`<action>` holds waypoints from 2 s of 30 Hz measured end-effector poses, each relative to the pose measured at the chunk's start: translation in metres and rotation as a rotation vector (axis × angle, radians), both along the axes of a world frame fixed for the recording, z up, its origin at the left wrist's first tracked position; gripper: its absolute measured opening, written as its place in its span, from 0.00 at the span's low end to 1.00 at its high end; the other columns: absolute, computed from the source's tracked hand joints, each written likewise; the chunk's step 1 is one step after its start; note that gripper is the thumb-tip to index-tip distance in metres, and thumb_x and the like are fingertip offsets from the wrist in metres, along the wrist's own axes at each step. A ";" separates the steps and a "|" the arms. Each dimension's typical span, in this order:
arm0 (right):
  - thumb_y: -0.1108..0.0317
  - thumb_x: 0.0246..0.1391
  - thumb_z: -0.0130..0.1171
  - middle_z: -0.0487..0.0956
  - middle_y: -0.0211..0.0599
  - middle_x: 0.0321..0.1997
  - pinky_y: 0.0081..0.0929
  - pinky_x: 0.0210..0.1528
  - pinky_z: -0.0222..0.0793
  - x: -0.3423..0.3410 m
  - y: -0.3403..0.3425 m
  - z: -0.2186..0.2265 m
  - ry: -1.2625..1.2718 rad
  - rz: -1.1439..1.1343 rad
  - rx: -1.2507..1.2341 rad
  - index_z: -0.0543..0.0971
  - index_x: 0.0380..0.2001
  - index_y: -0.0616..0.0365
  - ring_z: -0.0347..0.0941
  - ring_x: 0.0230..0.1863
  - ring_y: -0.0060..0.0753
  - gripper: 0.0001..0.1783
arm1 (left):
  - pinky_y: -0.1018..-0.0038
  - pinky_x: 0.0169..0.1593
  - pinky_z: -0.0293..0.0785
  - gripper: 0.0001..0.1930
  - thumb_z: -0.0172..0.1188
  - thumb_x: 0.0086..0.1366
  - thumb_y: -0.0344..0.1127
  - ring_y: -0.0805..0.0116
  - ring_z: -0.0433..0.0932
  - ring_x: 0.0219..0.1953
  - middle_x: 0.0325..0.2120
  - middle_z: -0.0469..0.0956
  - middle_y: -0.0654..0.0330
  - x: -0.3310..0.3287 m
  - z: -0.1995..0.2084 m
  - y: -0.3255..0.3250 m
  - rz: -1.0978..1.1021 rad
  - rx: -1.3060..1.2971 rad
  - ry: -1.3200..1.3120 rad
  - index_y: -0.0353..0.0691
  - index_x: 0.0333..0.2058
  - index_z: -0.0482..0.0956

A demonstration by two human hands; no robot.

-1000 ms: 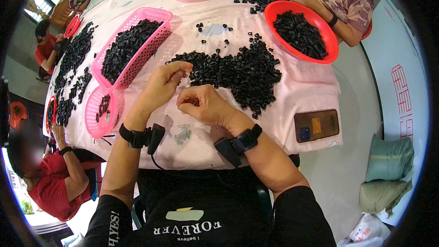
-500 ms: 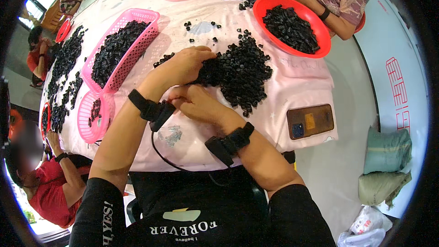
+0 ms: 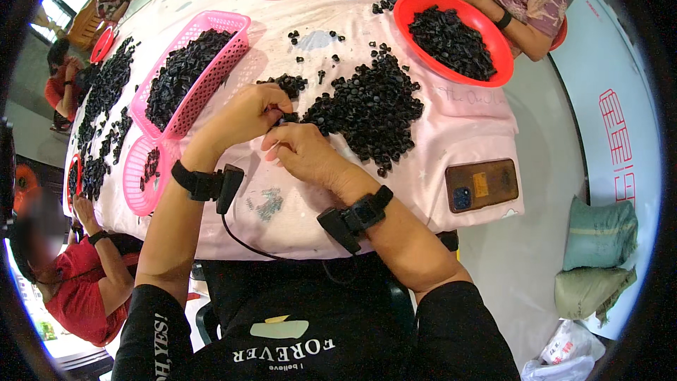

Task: Manually assembling small black plastic shoe components and eyelets at a shared work table.

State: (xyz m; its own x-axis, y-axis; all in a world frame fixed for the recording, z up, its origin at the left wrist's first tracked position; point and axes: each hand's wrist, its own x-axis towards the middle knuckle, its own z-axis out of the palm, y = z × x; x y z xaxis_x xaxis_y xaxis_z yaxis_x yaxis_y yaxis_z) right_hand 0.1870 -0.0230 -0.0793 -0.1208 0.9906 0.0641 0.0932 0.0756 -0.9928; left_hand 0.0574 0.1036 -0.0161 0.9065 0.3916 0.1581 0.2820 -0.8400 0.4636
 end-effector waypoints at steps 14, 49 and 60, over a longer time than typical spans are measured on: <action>0.81 0.51 0.48 0.83 0.40 0.28 0.27 0.34 0.77 0.003 0.000 0.006 -0.053 -0.498 0.128 0.81 0.29 0.64 0.82 0.30 0.32 0.11 | 0.71 0.37 0.75 0.08 0.59 0.63 0.22 0.66 0.80 0.32 0.35 0.83 0.54 -0.046 0.000 -0.033 0.386 -0.191 -0.095 0.33 0.40 0.83; 0.50 0.75 0.37 0.72 0.35 0.50 0.16 0.35 0.72 0.012 -0.001 0.030 0.286 -0.865 0.412 0.67 0.53 0.60 0.74 0.43 0.22 0.23 | 0.66 0.48 0.78 0.17 0.49 0.64 0.18 0.54 0.83 0.42 0.42 0.83 0.45 0.000 -0.011 -0.054 0.343 -0.209 -0.284 0.30 0.50 0.79; 0.60 0.73 0.45 0.72 0.35 0.51 0.17 0.36 0.73 0.014 0.000 0.028 0.227 -0.829 0.423 0.67 0.54 0.60 0.75 0.44 0.22 0.16 | 0.66 0.46 0.78 0.16 0.49 0.62 0.18 0.56 0.83 0.41 0.38 0.83 0.47 0.000 -0.008 -0.060 0.297 -0.330 -0.329 0.30 0.47 0.80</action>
